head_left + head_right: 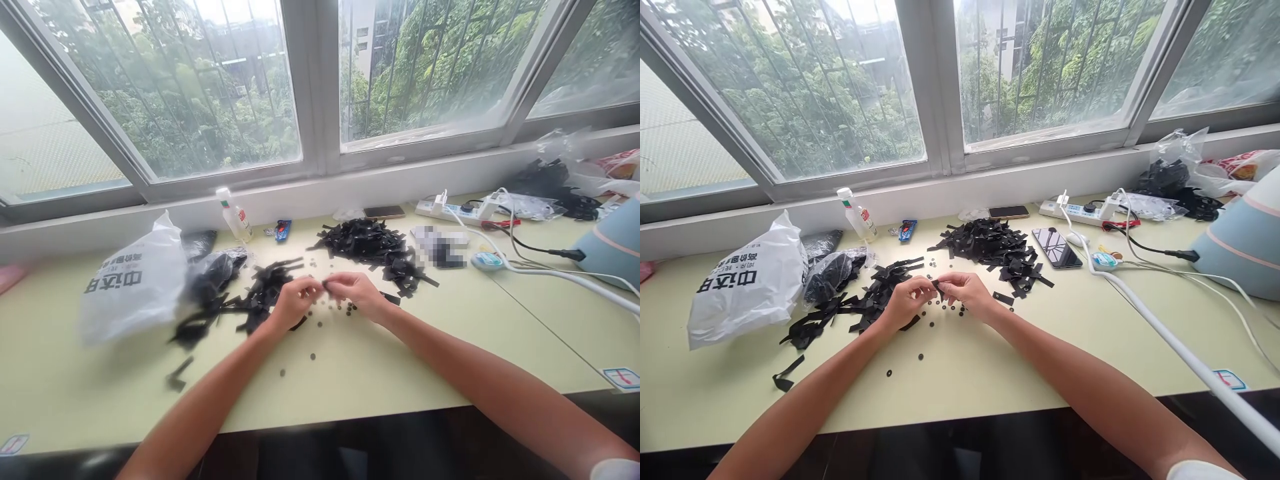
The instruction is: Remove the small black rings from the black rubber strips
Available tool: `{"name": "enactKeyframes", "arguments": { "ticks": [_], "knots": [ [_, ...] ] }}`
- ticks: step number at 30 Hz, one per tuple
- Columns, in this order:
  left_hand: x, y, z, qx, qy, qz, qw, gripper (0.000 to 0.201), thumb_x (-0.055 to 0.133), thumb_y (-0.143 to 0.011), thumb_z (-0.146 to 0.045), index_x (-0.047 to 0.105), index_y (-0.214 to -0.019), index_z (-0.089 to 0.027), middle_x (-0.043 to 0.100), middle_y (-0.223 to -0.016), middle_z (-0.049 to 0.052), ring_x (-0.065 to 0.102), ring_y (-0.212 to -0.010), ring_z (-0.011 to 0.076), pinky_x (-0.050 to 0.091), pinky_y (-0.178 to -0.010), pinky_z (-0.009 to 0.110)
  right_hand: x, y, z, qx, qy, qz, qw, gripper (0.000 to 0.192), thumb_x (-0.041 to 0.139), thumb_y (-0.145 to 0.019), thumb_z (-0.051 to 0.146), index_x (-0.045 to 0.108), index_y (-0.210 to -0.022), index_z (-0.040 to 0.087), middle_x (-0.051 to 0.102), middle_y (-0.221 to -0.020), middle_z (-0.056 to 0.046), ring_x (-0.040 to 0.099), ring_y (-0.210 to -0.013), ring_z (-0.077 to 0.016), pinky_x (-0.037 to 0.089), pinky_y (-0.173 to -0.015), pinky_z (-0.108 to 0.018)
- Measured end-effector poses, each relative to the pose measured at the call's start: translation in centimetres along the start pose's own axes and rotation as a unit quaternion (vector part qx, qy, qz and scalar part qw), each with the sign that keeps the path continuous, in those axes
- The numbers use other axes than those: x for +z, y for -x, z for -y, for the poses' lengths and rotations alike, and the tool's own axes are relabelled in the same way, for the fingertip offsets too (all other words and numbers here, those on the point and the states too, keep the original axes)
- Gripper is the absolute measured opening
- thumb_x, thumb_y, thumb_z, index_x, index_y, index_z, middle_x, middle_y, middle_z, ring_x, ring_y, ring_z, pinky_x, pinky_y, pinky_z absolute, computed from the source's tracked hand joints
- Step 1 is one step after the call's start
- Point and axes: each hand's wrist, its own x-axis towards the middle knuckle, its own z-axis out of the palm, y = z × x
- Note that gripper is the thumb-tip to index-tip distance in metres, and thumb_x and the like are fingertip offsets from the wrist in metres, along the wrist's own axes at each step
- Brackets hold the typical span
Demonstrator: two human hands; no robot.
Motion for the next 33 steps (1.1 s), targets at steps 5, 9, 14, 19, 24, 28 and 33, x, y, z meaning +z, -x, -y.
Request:
{"name": "enactKeyframes", "arguments": {
  "ticks": [5, 9, 14, 19, 24, 28, 33],
  "knots": [
    [0.5, 0.1, -0.4, -0.071, 0.144, -0.049, 0.986, 0.02, 0.077, -0.081, -0.035, 0.074, -0.091, -0.017, 0.071, -0.084, 0.005, 0.064, -0.075, 0.0153, 0.052, -0.069, 0.027, 0.4, 0.5, 0.2, -0.039, 0.017, -0.008, 0.999, 0.033, 0.077, -0.075, 0.045, 0.078, -0.092, 0.017, 0.065, -0.067, -0.001, 0.055, -0.058, -0.0117, 0.049, -0.058, -0.027],
    [0.8, 0.2, -0.1, -0.101, 0.171, -0.062, 0.978, 0.025, 0.08, -0.078, -0.038, 0.077, -0.091, -0.017, 0.073, -0.083, 0.006, 0.065, -0.072, 0.0156, 0.052, -0.066, 0.027, 0.6, 0.3, -0.4, -0.06, 0.022, -0.016, 0.998, 0.034, 0.075, -0.076, 0.046, 0.077, -0.094, 0.018, 0.064, -0.068, 0.0, 0.054, -0.057, -0.0115, 0.049, -0.058, -0.027],
    [0.9, 0.2, 0.1, -0.118, 0.182, -0.057, 0.974, 0.028, 0.081, -0.076, -0.038, 0.078, -0.093, -0.016, 0.075, -0.086, 0.008, 0.066, -0.073, 0.0174, 0.054, -0.068, 0.029, 0.6, 0.5, -0.6, -0.066, 0.058, -0.03, 0.996, 0.034, 0.073, -0.077, 0.047, 0.077, -0.097, 0.019, 0.068, -0.072, -0.002, 0.053, -0.056, -0.0116, 0.047, -0.056, -0.027],
    [0.9, 0.3, -0.6, -0.11, 0.164, -0.046, 0.979, 0.028, 0.079, -0.078, -0.037, 0.078, -0.097, -0.017, 0.076, -0.089, 0.008, 0.069, -0.08, 0.0196, 0.056, -0.073, 0.03, 0.5, 0.9, -0.3, -0.053, 0.13, -0.05, 0.989, 0.031, 0.068, -0.083, 0.045, 0.077, -0.095, 0.018, 0.069, -0.072, -0.002, 0.052, -0.054, -0.012, 0.044, -0.054, -0.026],
    [1.0, 0.4, -0.7, -0.113, 0.138, -0.056, 0.982, 0.025, 0.078, -0.079, -0.037, 0.077, -0.093, -0.016, 0.075, -0.084, 0.006, 0.068, -0.075, 0.0177, 0.055, -0.069, 0.028, 0.4, 0.9, -0.7, -0.1, 0.189, -0.067, 0.975, 0.025, 0.064, -0.086, 0.04, 0.078, -0.089, 0.02, 0.074, -0.082, -0.003, 0.061, -0.07, -0.0166, 0.046, -0.064, -0.027],
    [1.2, 0.2, 0.0, -0.122, 0.154, -0.081, 0.977, 0.025, 0.077, -0.079, -0.038, 0.075, -0.087, -0.014, 0.072, -0.076, 0.006, 0.067, -0.069, 0.0166, 0.055, -0.066, 0.028, 0.3, 0.8, -1.0, -0.102, 0.209, -0.056, 0.971, 0.024, 0.062, -0.087, 0.038, 0.079, -0.09, 0.021, 0.075, -0.083, -0.003, 0.062, -0.071, -0.0172, 0.046, -0.065, -0.028],
    [1.3, 0.1, 0.5, -0.132, 0.18, -0.084, 0.971, 0.028, 0.077, -0.078, -0.039, 0.075, -0.09, -0.014, 0.071, -0.075, 0.007, 0.067, -0.067, 0.0168, 0.055, -0.064, 0.03, 0.2, 0.6, -1.0, -0.101, 0.212, -0.042, 0.971, 0.023, 0.062, -0.087, 0.036, 0.079, -0.095, 0.022, 0.076, -0.086, -0.003, 0.064, -0.072, -0.0178, 0.048, -0.065, -0.028]
  ]
}}
